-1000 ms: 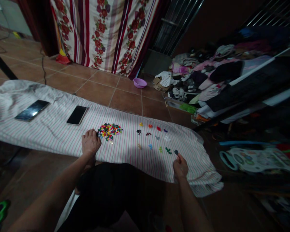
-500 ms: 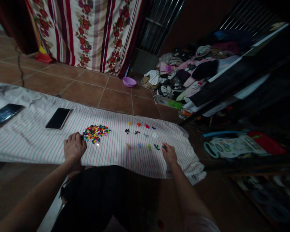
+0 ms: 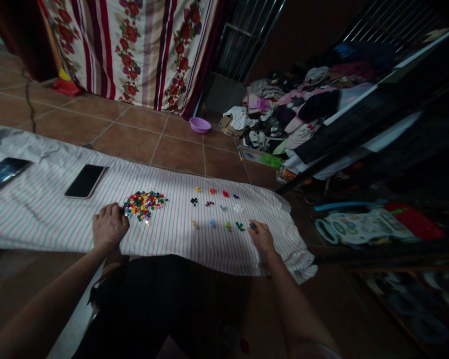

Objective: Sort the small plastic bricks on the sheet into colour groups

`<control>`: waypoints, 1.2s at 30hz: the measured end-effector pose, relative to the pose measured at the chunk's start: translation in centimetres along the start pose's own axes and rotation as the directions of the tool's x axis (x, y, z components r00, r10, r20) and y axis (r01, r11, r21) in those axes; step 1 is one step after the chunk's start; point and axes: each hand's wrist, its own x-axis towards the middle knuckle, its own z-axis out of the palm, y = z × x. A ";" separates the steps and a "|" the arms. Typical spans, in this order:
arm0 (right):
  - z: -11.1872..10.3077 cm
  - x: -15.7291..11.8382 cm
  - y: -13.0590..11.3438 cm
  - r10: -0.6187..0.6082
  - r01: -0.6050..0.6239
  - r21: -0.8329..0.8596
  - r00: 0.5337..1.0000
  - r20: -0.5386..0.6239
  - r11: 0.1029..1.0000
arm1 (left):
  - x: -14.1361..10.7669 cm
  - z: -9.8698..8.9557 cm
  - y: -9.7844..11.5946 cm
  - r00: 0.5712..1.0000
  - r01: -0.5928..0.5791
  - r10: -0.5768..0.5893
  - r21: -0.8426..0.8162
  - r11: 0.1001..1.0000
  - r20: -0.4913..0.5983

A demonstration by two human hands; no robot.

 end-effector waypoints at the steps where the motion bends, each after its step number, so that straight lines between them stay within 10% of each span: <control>1: 0.0 0.1 0.1 -0.015 0.015 0.004 1.000 0.013 1.000 | 0.0 0.0 0.0 1.000 0.000 0.000 0.002 1.000 0.000; 36: -0.6 0.6 0.2 -0.132 0.133 -0.084 0.991 0.024 0.988 | 0.0 0.1 -0.1 1.000 0.015 -0.015 -0.030 0.999 0.005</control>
